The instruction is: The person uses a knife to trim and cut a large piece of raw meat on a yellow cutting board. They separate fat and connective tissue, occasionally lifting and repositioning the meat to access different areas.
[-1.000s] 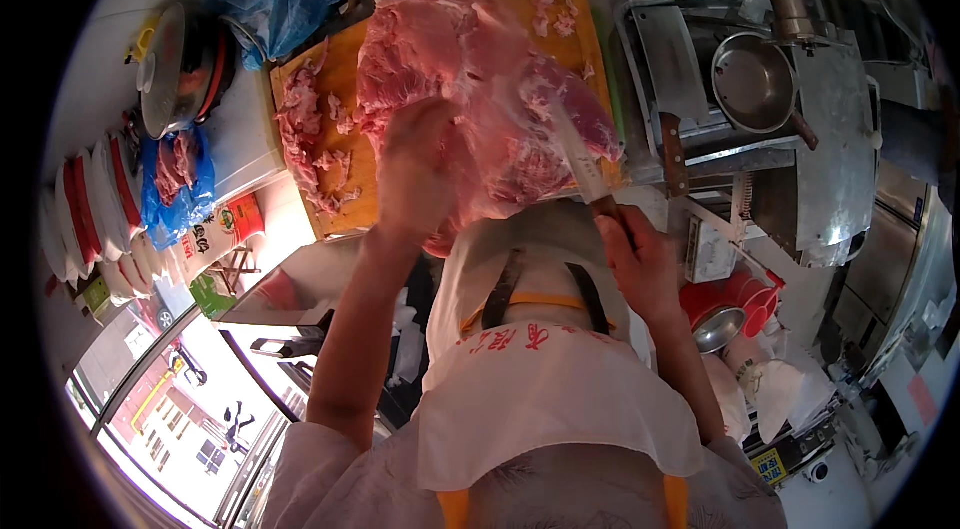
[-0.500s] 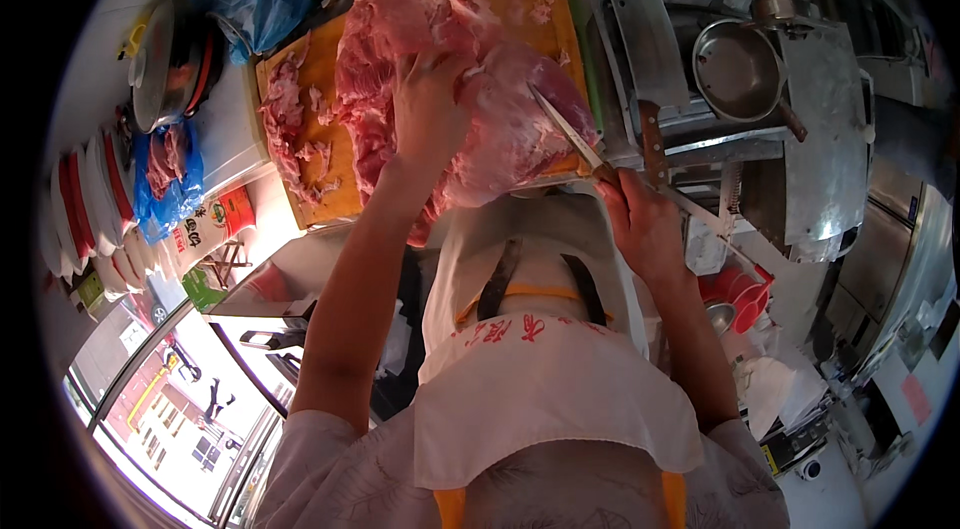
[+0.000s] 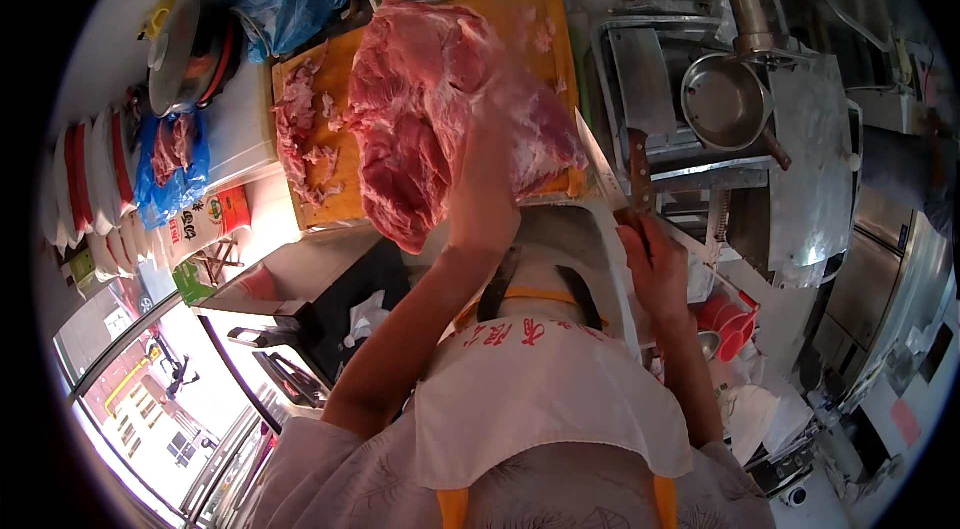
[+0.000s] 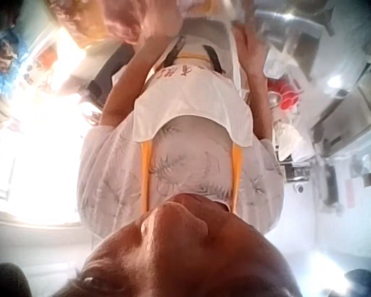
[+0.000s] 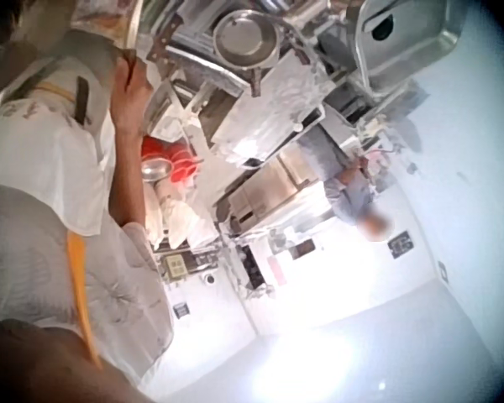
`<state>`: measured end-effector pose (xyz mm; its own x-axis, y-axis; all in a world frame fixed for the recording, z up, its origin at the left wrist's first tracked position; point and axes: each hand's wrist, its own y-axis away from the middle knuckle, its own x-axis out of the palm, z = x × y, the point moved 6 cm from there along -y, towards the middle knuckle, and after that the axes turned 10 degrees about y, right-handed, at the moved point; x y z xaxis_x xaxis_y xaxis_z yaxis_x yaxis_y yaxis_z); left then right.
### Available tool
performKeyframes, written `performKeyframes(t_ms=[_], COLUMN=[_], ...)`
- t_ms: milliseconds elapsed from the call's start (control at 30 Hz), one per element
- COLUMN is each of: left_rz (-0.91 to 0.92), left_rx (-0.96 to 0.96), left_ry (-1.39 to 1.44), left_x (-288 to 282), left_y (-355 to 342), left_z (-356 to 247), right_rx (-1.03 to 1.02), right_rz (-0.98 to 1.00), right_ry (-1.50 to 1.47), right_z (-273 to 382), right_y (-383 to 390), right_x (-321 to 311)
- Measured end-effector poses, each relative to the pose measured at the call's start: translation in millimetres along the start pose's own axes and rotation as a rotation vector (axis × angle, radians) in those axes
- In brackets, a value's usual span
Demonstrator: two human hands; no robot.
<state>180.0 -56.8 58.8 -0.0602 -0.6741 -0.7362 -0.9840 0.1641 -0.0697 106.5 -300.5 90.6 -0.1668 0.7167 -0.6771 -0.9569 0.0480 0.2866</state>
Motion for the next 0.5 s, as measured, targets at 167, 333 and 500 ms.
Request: performKeyframes(t_ms=[167, 333, 500], left_rz=[-0.04, -0.124, -0.062], left_rx=[0.056, -0.11, -0.049], left_ry=[0.146, 0.115, 0.107], left_x=[-15.8, -39.5, -25.4], left_y=[27.4, 14.0, 11.1], left_z=[-14.1, 3.0, 6.9], right_rx=[-0.012, -0.05, -0.058], right_rz=[-0.013, -0.012, 0.025], right_ry=[-0.027, -0.041, -0.039], right_z=[4.4, 2.3, 5.8], right_y=[-3.7, -9.3, -12.9], right_x=[-6.2, -1.0, -2.9])
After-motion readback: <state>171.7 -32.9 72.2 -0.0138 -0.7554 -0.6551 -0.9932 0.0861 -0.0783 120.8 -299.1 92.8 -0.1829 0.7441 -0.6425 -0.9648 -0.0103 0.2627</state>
